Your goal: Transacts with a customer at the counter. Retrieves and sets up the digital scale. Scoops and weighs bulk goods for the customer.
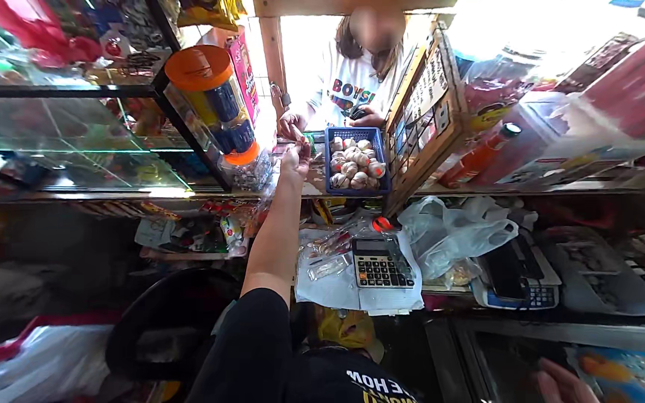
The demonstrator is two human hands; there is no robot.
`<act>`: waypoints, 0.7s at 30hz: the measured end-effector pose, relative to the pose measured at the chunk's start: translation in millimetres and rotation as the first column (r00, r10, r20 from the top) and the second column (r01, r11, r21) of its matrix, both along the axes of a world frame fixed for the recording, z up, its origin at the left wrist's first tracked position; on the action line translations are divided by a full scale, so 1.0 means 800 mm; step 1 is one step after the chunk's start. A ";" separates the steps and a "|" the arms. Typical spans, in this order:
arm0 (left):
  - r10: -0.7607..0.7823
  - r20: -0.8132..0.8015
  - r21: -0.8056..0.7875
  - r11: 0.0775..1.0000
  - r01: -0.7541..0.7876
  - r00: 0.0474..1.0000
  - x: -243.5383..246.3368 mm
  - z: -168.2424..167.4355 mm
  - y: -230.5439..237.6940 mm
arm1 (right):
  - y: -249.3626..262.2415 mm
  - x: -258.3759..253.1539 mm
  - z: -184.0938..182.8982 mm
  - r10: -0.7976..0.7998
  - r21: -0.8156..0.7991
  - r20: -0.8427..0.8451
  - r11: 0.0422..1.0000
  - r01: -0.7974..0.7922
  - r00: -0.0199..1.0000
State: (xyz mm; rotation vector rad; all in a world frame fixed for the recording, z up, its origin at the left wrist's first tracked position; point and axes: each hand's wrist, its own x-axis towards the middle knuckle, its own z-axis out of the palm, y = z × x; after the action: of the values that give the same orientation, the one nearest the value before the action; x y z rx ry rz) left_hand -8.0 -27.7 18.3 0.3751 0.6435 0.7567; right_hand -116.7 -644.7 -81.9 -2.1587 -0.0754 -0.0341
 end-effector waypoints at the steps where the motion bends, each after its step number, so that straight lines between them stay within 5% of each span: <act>1: -0.023 -0.018 0.008 1.000 0.023 1.000 -0.005 -0.001 -0.003 | 0.025 0.003 0.017 0.025 0.017 0.010 1.000 -0.025 1.000; 5: -0.244 -0.194 0.335 0.894 0.298 0.950 -0.063 -0.012 -0.056 | 0.116 -0.004 0.046 0.263 0.191 0.062 0.944 -0.270 0.963; 9: -0.518 -0.369 0.607 0.495 0.622 0.772 -0.141 -0.021 -0.179 | 0.202 -0.015 0.063 0.497 0.384 -0.018 0.804 -0.453 0.867; 13: -0.686 -0.485 0.645 0.139 0.752 0.542 -0.186 -0.057 -0.288 | 0.249 -0.018 0.072 0.449 0.610 -0.146 0.742 -0.278 0.881; 21: -0.861 -0.328 0.426 0.233 0.874 0.389 -0.179 -0.093 -0.340 | 0.180 -0.005 0.054 0.414 0.421 -0.166 0.850 -0.315 0.895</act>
State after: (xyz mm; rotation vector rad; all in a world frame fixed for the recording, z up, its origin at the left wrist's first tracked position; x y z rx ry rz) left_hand -151.1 -299.7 -56.0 1.1816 0.1094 -0.2326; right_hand -120.7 -500.7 -38.4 -1.7053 -0.3108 0.4175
